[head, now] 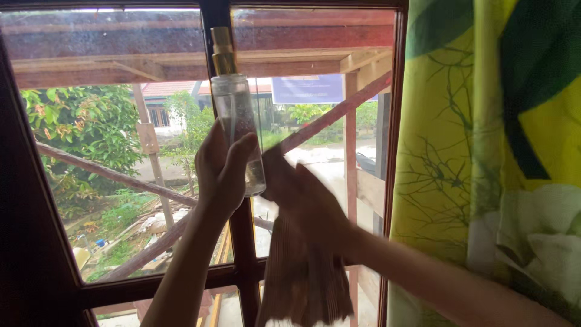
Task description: The person cleans a multi-pane wooden window using a spray bottle and a cloth. They repeatedly spray the glass panes and wipe them with the cloth, working systematically across the window surface.
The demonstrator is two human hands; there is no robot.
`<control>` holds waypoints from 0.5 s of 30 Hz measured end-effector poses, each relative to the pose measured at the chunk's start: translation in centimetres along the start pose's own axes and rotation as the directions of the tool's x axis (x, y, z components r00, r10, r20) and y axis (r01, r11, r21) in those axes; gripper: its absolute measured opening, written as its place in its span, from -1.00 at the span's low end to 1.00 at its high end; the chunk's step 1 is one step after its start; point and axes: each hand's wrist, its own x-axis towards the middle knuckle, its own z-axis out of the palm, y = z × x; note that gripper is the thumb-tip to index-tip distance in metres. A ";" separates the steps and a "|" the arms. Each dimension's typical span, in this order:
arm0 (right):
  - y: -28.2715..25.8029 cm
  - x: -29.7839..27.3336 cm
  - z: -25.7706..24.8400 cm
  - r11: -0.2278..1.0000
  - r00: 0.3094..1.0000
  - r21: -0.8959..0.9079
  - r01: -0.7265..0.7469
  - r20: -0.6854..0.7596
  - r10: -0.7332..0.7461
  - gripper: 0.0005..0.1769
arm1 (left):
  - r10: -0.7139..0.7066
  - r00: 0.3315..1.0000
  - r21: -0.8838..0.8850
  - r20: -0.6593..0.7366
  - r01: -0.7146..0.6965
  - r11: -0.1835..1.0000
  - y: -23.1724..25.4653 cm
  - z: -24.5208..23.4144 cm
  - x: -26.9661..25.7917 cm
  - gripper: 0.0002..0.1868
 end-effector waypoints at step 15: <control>3.3 -14.2 -10.0 0.959 0.950 -0.179 0.218 0.265 -0.167 -0.77 | 0.066 0.997 0.185 0.030 -0.071 0.980 0.3 0.7 -0.6 -0.54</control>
